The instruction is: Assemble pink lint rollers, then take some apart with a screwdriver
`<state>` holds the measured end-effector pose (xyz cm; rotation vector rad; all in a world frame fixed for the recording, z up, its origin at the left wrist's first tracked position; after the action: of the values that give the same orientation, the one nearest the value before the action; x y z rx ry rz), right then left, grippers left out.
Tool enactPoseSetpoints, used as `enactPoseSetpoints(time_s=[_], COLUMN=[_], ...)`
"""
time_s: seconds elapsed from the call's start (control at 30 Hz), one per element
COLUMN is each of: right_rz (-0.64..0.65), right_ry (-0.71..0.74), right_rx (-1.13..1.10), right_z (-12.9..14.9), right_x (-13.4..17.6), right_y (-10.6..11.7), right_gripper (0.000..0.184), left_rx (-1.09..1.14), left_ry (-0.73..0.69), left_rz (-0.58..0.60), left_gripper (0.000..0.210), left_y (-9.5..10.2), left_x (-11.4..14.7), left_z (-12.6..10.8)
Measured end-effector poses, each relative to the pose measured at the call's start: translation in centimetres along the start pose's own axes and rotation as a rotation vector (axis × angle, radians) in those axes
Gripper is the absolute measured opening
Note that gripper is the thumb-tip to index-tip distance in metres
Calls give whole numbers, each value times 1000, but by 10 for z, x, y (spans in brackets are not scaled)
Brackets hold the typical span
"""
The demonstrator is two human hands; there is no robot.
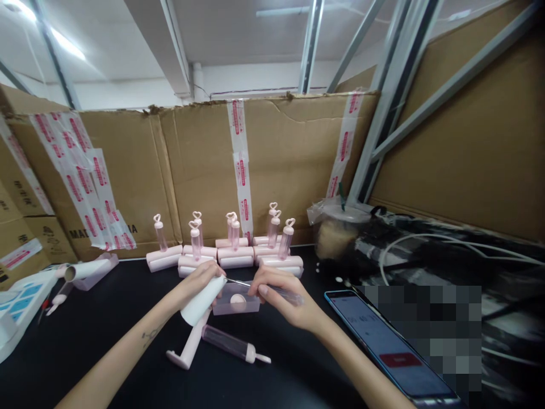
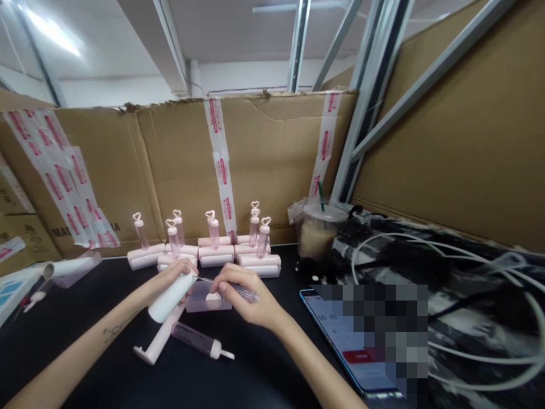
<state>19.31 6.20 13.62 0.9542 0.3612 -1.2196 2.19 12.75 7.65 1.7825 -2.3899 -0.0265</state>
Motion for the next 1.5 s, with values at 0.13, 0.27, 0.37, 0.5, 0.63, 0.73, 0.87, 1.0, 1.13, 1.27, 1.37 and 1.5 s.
enactPoseSetpoints(time_s=[0.13,0.27,0.37,0.5,0.63,0.73,0.87,1.0,1.13,1.27,1.37,1.5], right_rz=[26,-4,-18,20,143,199,219,216,197,176,163,141], right_ry=[2,30,55,67,55,56,94,107,107,107,111,89], right_rx=[-8,-1,1,15,91,208,313,351,349,335,314,297], right_z=[2,1,0,1,4,2,-3,-5,-5,-7,-9,-12], right_x=[0,1,1,1,4,10,17,18,16,15,15,15], right_y=[-3,-3,-2,-3,-11,-20,-30,-32,-33,-34,-34,-32], right_gripper=[27,26,25,24,22,19,16,17,18,18,18,18], left_rx=[-17,-38,-60,-92,-142,-167,-170,-164,-176,-206,-239,-301], left_ry=[-13,-11,9,26,33,34,45,56,67,64,54,55], left_rz=[-11,-16,-1,4,-27,-40,-21,-5,-8,-26,-41,-42], left_gripper=[20,21,21,22,24,29,31,33,35,37,41,48], left_y=[-1,0,0,-1,1,5,6,5,6,6,5,1], left_x=[3,3,0,0,5,7,6,2,0,0,2,4], left_z=[-3,-3,-2,-1,1,3,8,12,16,14,9,4])
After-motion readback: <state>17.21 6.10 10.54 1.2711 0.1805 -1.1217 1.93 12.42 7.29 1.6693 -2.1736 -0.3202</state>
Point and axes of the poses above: each hand's wrist, its own x-axis away from the middle knuckle, its own y-axis out of the back of the hand, z = x × y, the point moved 5 cm from there along -x, towards the middle knuckle, and after that the axes turned 10 degrees about -z, right-handed, at the moved point
